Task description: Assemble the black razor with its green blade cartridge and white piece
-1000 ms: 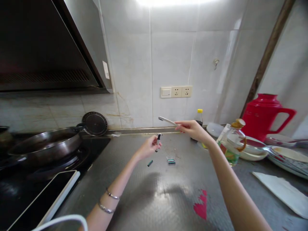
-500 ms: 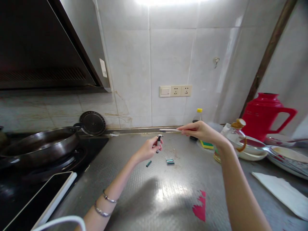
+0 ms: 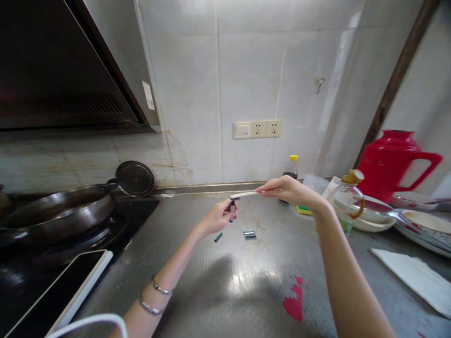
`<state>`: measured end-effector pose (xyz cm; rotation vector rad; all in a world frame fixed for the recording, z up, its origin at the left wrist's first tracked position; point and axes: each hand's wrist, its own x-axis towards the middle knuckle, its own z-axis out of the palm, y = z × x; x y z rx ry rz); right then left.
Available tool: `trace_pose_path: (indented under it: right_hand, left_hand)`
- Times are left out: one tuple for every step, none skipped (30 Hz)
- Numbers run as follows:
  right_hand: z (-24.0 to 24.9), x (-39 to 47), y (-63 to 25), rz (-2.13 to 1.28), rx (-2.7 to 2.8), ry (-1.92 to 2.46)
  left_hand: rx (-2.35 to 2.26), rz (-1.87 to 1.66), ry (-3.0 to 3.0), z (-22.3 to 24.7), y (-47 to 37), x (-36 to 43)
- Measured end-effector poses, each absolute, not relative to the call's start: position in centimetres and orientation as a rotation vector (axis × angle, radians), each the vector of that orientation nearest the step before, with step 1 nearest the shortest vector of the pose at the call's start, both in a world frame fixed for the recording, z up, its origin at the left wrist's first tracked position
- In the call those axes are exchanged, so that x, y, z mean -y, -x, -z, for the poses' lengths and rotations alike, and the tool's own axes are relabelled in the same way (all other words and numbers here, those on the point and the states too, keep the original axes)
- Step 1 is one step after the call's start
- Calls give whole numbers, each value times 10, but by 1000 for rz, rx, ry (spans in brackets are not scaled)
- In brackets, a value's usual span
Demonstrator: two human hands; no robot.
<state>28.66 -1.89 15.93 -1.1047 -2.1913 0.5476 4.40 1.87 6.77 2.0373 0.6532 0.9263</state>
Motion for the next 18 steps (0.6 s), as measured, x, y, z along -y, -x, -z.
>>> trace_pose_path:
  right_hand:
    - [-159, 18, -287, -541, 2184, 1111]
    - [-158, 18, -287, -526, 2168, 1119]
    - [-158, 18, -287, -507, 2149, 1128]
    - [-158, 18, -287, -490, 2132, 1133]
    - [-159, 19, -286, -477, 2123, 1132]
    - [-159, 20, -286, -471, 2126, 1125]
    - [-160, 20, -286, -469, 2138, 1117]
    - [-160, 21, -286, -471, 2152, 1111]
    - [-161, 22, -285, -470, 2162, 1112]
    - [-161, 22, -285, -462, 2164, 1121]
    - [-161, 22, -285, -448, 2155, 1138]
    - [-162, 23, -285, -430, 2140, 1156]
    - [-162, 23, -285, -416, 2127, 1167]
    - [-162, 23, -285, -411, 2125, 1167]
    - [-161, 22, -285, -415, 2137, 1154]
    - [-161, 22, -285, -429, 2158, 1135]
    - [-160, 20, -286, -451, 2180, 1117]
    - [-159, 19, -287, -473, 2196, 1108]
  left_hand:
    - [-653, -928, -2043, -67, -44, -19]
    - [-654, -930, -2048, -67, -44, -19]
    - [-658, -930, -2052, -67, -44, -19]
    - [-663, -930, -2057, -67, -44, -20]
    - [-666, -928, -2063, -67, -44, -20]
    - [-666, -925, -2070, -67, -43, -20]
    - [-667, -925, -2076, -67, -43, -20]
    - [-668, -926, -2085, -66, -43, -20]
    - [-673, -929, -2098, -66, -43, -20]
    - [-679, -933, -2116, -66, -43, -20]
    - [-685, -935, -2138, -65, -43, -20]
    - [-690, -936, -2161, -64, -43, -20]
    - [-694, -935, -2183, -63, -44, -21]
    - [-695, -933, -2201, -62, -44, -21]
    - [-698, -936, -2213, -62, -44, -21]
    - [-699, -943, -2223, -62, -45, -20]
    - [-699, -955, -2232, -63, -45, -20]
    - [-697, -968, -2244, -64, -46, -19]
